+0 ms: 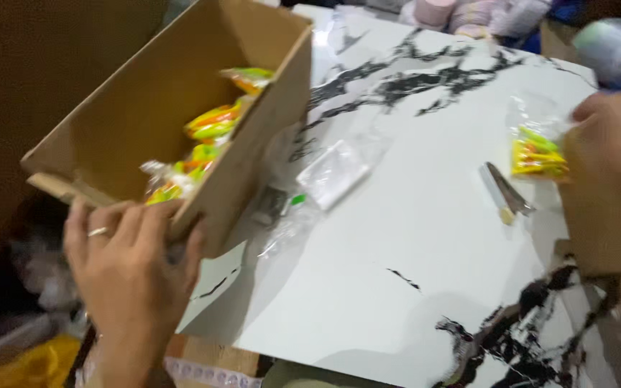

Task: The person sorts and packages fishing lures by placing small rubber lures into plastic bags, stapling the bags shut, and placing them into a cardboard box.

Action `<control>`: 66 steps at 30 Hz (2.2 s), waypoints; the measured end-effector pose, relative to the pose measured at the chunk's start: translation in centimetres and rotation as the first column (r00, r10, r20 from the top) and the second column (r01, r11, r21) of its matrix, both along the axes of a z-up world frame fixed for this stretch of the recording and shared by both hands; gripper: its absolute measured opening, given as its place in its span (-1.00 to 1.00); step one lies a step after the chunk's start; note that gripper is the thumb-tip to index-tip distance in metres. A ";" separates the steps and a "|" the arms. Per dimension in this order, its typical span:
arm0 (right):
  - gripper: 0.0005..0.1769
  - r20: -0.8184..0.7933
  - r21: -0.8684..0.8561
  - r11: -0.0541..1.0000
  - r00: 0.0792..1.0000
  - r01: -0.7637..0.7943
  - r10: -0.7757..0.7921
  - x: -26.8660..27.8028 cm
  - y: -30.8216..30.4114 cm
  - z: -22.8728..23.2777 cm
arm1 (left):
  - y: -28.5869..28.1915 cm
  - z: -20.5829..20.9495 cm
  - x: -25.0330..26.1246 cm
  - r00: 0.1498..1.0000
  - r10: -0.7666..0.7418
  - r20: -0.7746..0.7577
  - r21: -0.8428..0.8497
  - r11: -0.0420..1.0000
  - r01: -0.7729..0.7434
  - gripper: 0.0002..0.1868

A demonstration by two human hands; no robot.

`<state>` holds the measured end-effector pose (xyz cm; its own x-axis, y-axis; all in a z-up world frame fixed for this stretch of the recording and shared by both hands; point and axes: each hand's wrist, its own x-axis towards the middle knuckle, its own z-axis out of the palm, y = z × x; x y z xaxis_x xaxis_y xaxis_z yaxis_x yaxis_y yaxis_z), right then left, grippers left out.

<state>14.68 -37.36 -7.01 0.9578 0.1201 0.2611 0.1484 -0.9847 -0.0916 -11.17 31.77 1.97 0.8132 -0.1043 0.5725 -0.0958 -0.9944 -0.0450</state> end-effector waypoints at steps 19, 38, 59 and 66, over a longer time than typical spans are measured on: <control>-0.32 -0.245 0.568 0.782 0.960 0.255 -0.134 -8.2 14.6 1.2 | -28.8 -2.0 12.2 0.431 -0.888 -0.162 -0.985 0.117 -0.129 -0.21; -0.88 0.152 0.928 0.336 0.987 -0.162 0.056 -15.3 16.2 6.4 | -36.0 -5.9 16.1 0.202 -0.948 0.245 -0.969 -0.247 0.019 -0.61; -0.62 0.180 0.531 0.846 0.982 -0.049 -0.056 -17.4 16.9 15.0 | -34.6 -3.6 15.3 -0.114 -0.945 0.308 -0.942 -0.285 -0.178 -0.52; -0.59 0.268 0.463 0.886 0.957 -0.027 -0.111 -17.0 16.3 14.6 | -34.9 -4.1 15.9 0.103 -0.957 0.271 -0.941 -0.286 -0.181 -0.65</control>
